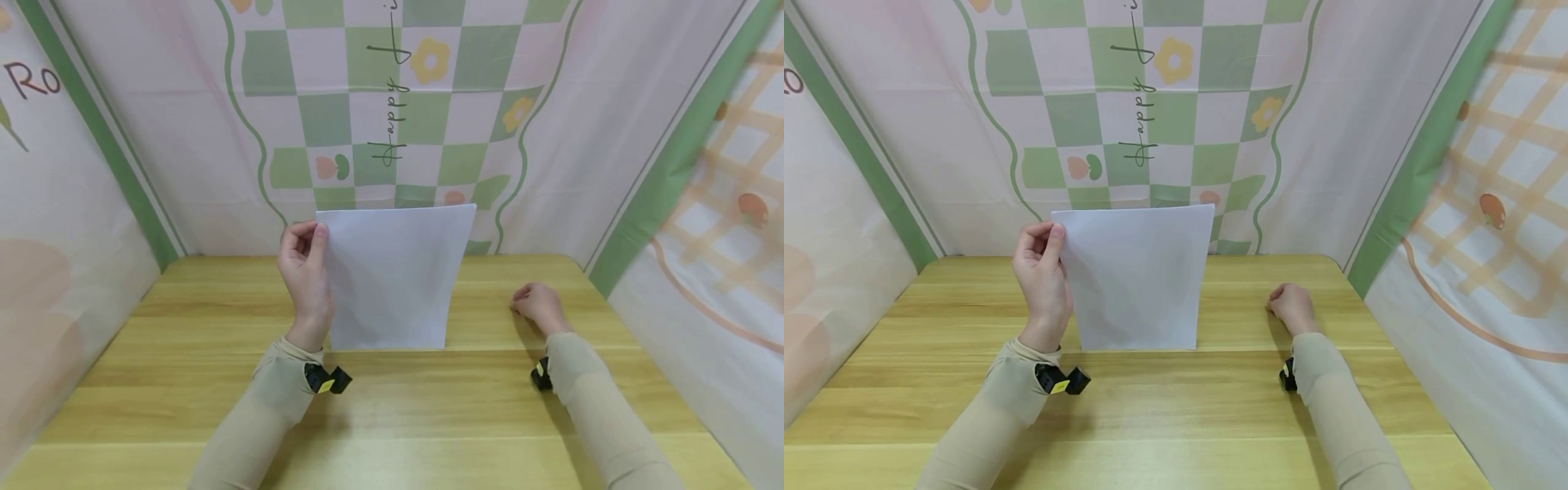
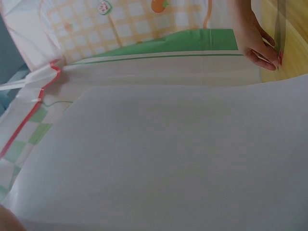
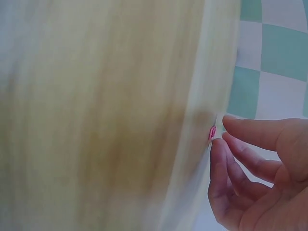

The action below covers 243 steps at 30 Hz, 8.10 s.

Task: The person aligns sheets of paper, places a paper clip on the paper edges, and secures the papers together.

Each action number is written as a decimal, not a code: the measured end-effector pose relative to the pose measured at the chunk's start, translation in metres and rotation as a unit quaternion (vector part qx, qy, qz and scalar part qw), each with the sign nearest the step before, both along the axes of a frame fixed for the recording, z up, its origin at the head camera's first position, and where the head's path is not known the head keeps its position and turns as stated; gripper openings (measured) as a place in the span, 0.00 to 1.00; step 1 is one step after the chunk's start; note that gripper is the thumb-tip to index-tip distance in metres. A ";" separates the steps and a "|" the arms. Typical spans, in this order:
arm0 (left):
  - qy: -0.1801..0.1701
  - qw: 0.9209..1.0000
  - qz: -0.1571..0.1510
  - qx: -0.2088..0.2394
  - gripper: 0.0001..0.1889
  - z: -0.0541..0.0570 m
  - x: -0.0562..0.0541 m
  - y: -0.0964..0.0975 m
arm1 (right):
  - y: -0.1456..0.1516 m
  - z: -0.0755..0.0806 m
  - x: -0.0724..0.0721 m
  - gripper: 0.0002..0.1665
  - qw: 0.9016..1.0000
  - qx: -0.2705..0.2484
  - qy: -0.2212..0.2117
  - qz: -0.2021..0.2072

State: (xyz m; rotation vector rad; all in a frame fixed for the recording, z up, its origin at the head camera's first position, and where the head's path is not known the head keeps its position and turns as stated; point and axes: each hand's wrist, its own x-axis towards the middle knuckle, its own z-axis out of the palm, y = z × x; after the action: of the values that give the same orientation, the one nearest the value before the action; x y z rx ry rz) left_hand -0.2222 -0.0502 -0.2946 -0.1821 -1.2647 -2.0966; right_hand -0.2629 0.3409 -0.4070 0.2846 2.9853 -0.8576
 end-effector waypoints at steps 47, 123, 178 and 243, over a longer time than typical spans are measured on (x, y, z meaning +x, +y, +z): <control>0.008 1.000 0.002 0.008 0.06 0.000 -0.002 0.001 | -0.002 0.012 -0.001 0.19 0.993 0.021 -0.115 -0.008; 0.009 1.000 0.013 -0.022 0.12 -0.004 -0.001 0.001 | -0.054 0.088 0.028 0.16 0.987 -0.085 0.128 0.036; 0.021 1.000 0.000 -0.018 0.07 -0.005 0.000 0.007 | -0.151 0.171 0.059 0.13 0.899 -0.183 0.394 0.050; 0.003 0.998 0.003 -0.064 0.12 -0.008 0.006 0.012 | -0.235 0.171 0.041 0.08 0.849 -0.178 0.480 0.134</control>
State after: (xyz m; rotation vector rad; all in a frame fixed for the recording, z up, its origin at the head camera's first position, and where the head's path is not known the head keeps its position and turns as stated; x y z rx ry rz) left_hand -0.2162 -0.0382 -0.3029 -0.2404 -1.3956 -2.0081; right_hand -0.2223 0.1058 -0.2362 -0.7962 3.3651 -1.9225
